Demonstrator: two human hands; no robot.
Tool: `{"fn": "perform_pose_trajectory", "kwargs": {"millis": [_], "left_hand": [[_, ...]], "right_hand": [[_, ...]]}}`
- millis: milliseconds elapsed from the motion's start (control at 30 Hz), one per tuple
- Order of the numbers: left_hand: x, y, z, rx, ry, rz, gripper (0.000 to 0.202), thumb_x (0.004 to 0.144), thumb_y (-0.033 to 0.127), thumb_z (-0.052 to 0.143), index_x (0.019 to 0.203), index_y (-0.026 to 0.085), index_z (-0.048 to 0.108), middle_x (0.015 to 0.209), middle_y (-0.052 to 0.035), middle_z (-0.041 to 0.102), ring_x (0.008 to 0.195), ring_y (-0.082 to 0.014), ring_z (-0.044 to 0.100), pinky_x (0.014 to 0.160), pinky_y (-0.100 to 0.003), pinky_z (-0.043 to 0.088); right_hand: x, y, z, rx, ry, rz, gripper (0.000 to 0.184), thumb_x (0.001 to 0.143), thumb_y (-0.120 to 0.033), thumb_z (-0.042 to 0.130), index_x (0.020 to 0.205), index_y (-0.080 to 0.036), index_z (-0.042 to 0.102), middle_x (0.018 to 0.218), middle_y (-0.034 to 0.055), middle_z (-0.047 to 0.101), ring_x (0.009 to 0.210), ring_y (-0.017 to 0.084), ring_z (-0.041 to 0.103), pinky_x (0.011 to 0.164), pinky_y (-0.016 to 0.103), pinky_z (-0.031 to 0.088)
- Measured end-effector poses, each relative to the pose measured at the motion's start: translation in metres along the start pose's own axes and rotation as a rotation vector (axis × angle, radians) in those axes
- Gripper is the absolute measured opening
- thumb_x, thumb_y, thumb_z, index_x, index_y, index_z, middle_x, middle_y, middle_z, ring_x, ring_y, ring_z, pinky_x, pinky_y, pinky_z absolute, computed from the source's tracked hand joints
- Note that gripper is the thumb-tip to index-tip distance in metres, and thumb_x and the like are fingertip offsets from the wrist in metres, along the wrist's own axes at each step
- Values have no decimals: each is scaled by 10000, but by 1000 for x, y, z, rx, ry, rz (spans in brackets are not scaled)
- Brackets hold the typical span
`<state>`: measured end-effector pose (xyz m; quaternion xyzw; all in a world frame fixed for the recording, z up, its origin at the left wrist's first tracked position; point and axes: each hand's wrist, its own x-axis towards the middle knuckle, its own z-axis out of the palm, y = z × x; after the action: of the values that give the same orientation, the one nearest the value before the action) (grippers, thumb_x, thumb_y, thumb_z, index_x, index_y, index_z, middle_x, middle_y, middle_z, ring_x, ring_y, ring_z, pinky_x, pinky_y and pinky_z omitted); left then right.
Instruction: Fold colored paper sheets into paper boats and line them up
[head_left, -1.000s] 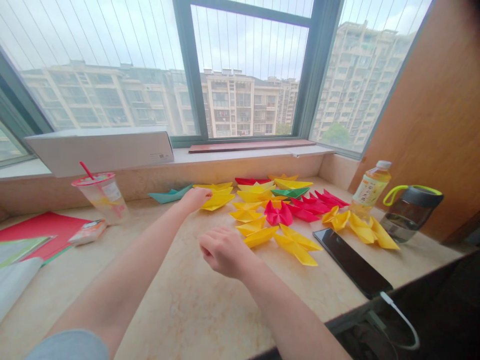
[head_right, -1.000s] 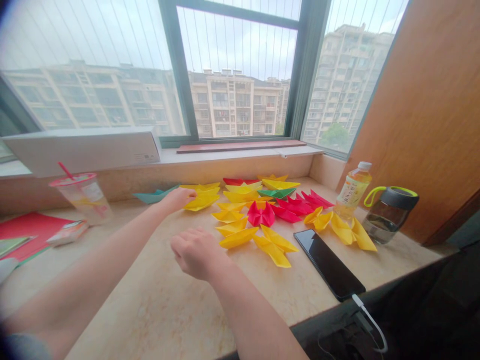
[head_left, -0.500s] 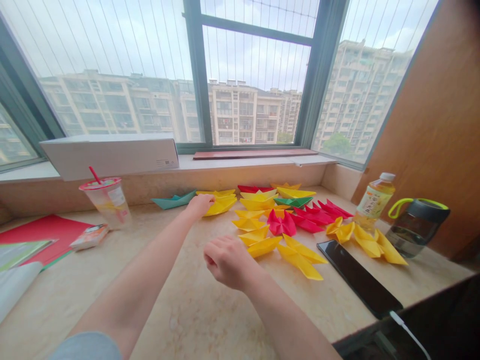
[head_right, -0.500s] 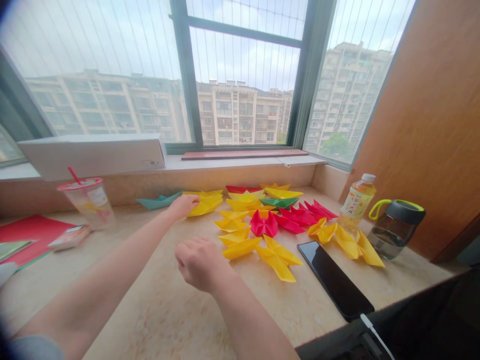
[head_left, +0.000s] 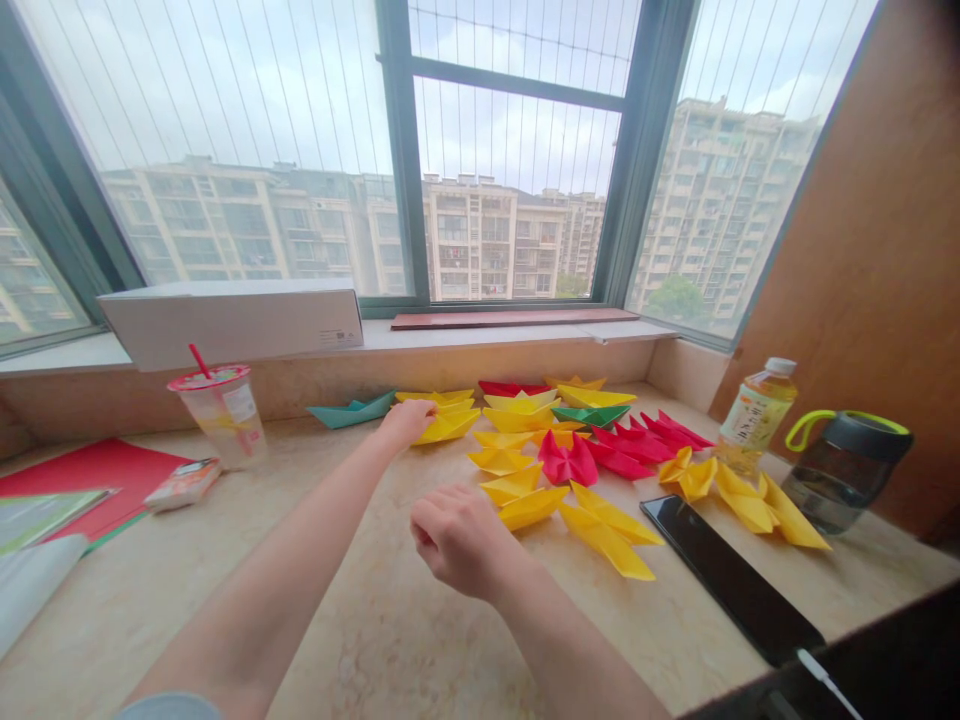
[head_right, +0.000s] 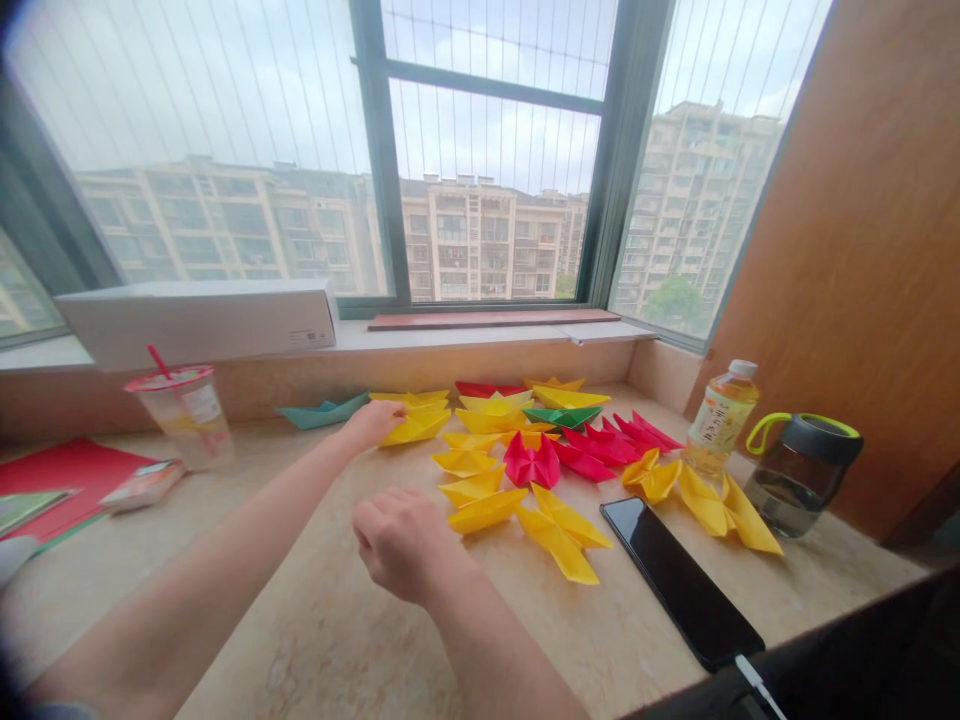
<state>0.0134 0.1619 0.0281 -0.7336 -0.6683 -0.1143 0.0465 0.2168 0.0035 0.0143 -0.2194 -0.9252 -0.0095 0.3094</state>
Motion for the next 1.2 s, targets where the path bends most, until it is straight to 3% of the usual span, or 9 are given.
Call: {"fn": "perform_pose_trajectory", "kwargs": {"millis": [267, 567, 667, 767, 900, 1067, 1200], "left_hand": [[-2, 0, -7, 11, -25, 38, 265, 857, 227, 565, 1072, 245, 720, 1104, -34, 751, 1026, -223, 681, 900, -282, 492], [-1, 0, -13, -16, -48, 28, 190, 885, 234, 557, 951, 241, 734, 1036, -16, 760, 990, -202, 684, 838, -250, 508], [0, -1, -10, -12, -72, -2, 169, 922, 272, 565, 1006, 216, 701, 1084, -48, 719, 994, -204, 665, 868, -311, 521], [1, 2, -5, -1, -90, -38, 282, 940, 339, 570, 1175, 188, 610, 1216, -92, 620, 1025, -214, 628, 879, -415, 539], [2, 6, 1, 10, -85, -75, 334, 935, 344, 581, 1228, 184, 573, 1252, -101, 589, 1045, -223, 616, 877, -435, 542], [4, 6, 4, -2, -68, -68, 221, 950, 288, 525, 1084, 215, 684, 1155, -71, 693, 1051, -240, 646, 910, -371, 515], [2, 6, 4, -2, -29, -78, 258, 924, 234, 503, 1060, 247, 723, 1142, -59, 731, 1071, -252, 657, 887, -313, 505]], "right_hand": [[1, 0, -2, 6, -15, 13, 110, 830, -130, 567, 762, -206, 527, 765, -2, 637, 748, 157, 558, 696, 273, 338], [1, 0, -3, 17, -28, 26, 112, 827, -121, 568, 759, -203, 535, 763, 7, 640, 740, 160, 561, 681, 277, 333], [0, 0, -1, 31, -25, 24, 112, 818, -112, 571, 764, -204, 536, 770, 4, 641, 753, 158, 564, 691, 274, 338], [0, 0, 2, 39, -20, 22, 119, 803, -107, 575, 759, -207, 525, 769, -3, 639, 754, 155, 562, 691, 269, 341], [-1, 1, 3, 44, -16, 18, 127, 793, -106, 574, 756, -209, 510, 765, -8, 633, 752, 152, 558, 694, 268, 340], [0, 2, 3, 46, -22, 27, 131, 791, -96, 569, 753, -208, 511, 761, -4, 631, 746, 154, 561, 693, 270, 339], [0, 2, 2, 43, -26, 27, 127, 794, -97, 572, 761, -208, 521, 772, 0, 635, 755, 157, 566, 693, 275, 343]]}}
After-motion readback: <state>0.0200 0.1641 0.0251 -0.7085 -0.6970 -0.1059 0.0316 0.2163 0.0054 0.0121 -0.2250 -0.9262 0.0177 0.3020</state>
